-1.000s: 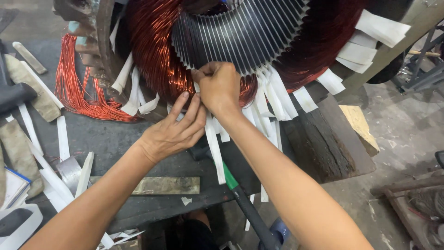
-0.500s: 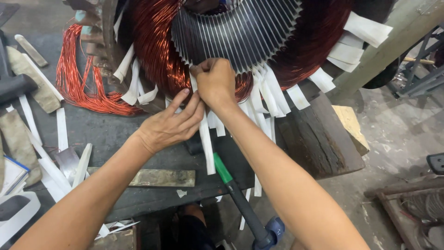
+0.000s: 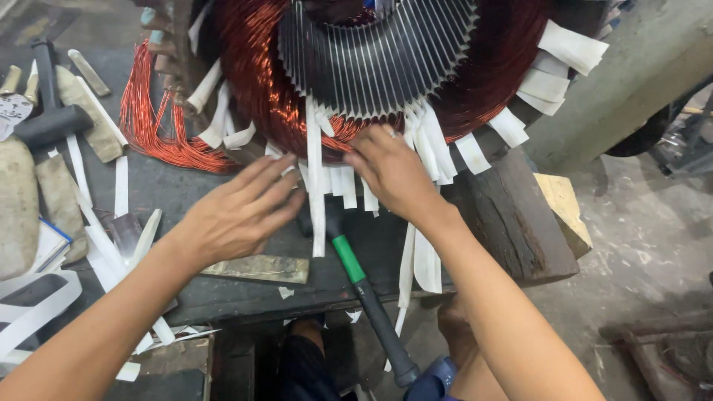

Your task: Inserting insulation strips into the slots of an electric motor stator

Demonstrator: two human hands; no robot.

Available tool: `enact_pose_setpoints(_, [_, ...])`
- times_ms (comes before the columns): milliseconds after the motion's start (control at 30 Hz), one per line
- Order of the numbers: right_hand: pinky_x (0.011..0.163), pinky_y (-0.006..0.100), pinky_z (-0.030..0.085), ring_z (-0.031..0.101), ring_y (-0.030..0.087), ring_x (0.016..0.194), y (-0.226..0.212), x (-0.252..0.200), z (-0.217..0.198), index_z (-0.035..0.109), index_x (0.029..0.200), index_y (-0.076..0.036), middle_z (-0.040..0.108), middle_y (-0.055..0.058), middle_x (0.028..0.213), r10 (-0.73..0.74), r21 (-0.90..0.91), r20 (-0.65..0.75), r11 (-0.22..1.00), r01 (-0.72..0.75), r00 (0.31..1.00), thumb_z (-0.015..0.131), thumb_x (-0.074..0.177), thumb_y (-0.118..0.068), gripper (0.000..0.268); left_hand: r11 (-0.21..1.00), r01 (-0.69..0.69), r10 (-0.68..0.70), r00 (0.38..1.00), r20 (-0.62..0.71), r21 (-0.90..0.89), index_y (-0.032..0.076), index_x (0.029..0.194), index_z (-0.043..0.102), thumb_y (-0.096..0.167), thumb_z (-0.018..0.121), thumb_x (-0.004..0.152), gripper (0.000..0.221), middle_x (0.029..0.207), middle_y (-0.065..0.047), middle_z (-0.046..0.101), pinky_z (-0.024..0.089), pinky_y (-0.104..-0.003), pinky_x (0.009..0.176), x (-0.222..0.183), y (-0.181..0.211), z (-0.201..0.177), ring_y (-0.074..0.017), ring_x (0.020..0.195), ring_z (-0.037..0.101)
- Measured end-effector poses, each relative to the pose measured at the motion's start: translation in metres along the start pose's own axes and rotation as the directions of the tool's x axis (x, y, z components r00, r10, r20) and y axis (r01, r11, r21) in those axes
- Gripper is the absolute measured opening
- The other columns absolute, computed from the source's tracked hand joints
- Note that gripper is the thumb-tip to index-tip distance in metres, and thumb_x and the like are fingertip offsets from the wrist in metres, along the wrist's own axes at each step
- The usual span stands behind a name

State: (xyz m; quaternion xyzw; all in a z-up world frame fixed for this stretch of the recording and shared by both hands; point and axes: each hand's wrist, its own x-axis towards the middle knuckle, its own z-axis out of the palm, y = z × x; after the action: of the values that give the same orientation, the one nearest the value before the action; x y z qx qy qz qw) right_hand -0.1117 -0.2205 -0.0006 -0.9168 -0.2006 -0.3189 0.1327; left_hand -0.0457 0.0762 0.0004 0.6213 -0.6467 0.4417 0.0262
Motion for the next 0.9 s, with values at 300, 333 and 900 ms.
enact_pose_setpoints(300, [0.104,0.052,0.050,0.062,0.040,0.106,0.008,-0.015,0.030,0.068,0.134,-0.001,0.061,0.015,0.106,-0.016,-0.035,-0.165,0.999,0.010,0.986,0.075,0.103,-0.027,0.041,0.969,0.118,-0.135,0.989,0.064,0.216,0.005,0.124,0.075,0.029,0.059,0.105,0.035,0.112,-0.016,0.070,0.047,-0.051,0.116,0.076,-0.029,0.049,-0.0343,0.122,0.071])
enact_pose_setpoints(333, [0.104,0.052,0.050,0.062,0.040,0.106,0.010,-0.016,0.034,0.068,0.134,-0.001,0.061,0.015,0.106,-0.019,-0.028,-0.173,1.000,0.015,0.985,0.075,0.103,-0.027,0.041,0.968,0.114,-0.133,0.989,0.071,0.225,0.005,0.124,0.075,0.029,0.059,0.105,0.035,0.112,-0.016,0.070,0.047,-0.051,0.116,0.080,-0.033,0.058,-0.0343,0.122,0.071])
enact_pose_setpoints(900, [0.102,0.051,0.052,0.064,0.036,0.099,0.018,-0.019,0.047,0.069,0.127,-0.004,0.060,0.012,0.100,-0.030,-0.049,-0.342,0.999,0.014,0.939,0.072,0.100,-0.012,0.029,0.845,0.286,-0.519,0.642,0.565,0.451,-0.001,0.143,0.071,0.056,0.037,0.117,0.071,0.136,-0.020,0.076,0.036,-0.046,0.114,0.101,-0.055,0.123,-0.0324,0.134,0.067])
